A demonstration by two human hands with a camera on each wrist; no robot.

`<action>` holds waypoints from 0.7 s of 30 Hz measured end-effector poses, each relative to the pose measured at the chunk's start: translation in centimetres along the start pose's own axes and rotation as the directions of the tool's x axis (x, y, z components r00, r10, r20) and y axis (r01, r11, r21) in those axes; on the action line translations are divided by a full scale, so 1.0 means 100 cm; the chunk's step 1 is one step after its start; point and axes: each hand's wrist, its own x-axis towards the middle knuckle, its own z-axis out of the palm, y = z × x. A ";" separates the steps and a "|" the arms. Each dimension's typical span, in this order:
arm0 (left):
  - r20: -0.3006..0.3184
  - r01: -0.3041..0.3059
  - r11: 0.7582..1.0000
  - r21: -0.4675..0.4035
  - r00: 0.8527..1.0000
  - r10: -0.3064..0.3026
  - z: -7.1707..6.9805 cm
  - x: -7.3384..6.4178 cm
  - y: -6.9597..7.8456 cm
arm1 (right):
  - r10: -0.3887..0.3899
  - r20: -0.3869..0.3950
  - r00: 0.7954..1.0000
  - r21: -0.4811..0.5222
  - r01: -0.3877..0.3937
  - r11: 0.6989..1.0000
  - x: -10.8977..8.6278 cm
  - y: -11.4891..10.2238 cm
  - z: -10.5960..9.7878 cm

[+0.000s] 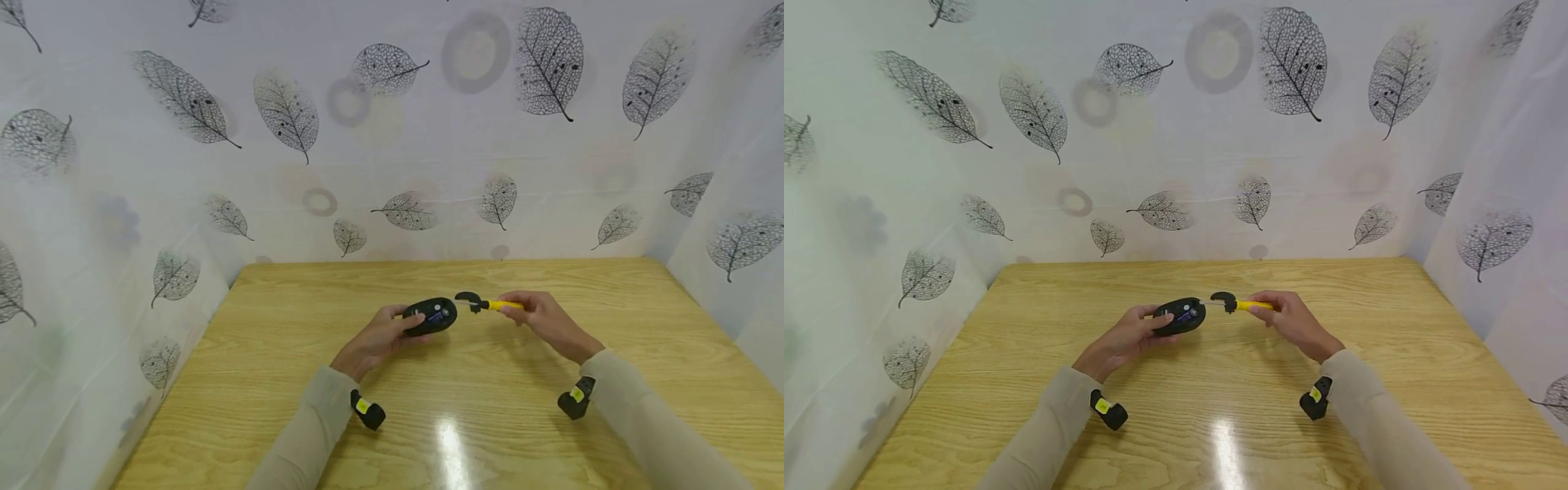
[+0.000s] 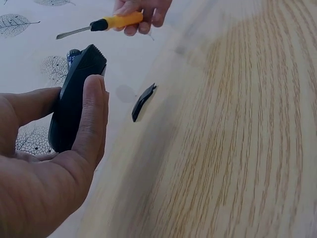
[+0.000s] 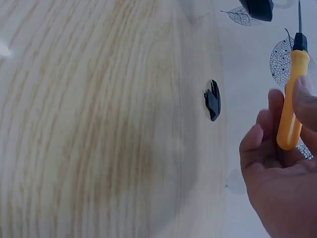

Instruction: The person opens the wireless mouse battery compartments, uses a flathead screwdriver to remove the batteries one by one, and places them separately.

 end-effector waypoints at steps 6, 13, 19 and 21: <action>-0.010 0.000 1.000 0.004 1.000 0.000 -0.002 -0.001 0.000 | 0.003 -0.049 0.999 -0.088 -0.007 0.996 -0.003 -0.001 -0.007; -0.016 0.009 1.000 0.018 1.000 -0.008 -0.002 -0.004 0.002 | 0.004 -0.070 0.998 -0.142 -0.014 0.990 -0.004 -0.001 -0.014; -0.008 -0.003 1.000 0.029 1.000 0.003 -0.003 -0.005 0.001 | 0.002 -0.084 0.996 -0.201 -0.019 0.979 -0.006 0.000 -0.019; -0.012 -0.004 1.000 0.027 1.000 0.004 -0.004 -0.005 0.001 | -0.003 -0.082 0.997 -0.226 -0.015 0.974 -0.007 0.001 -0.022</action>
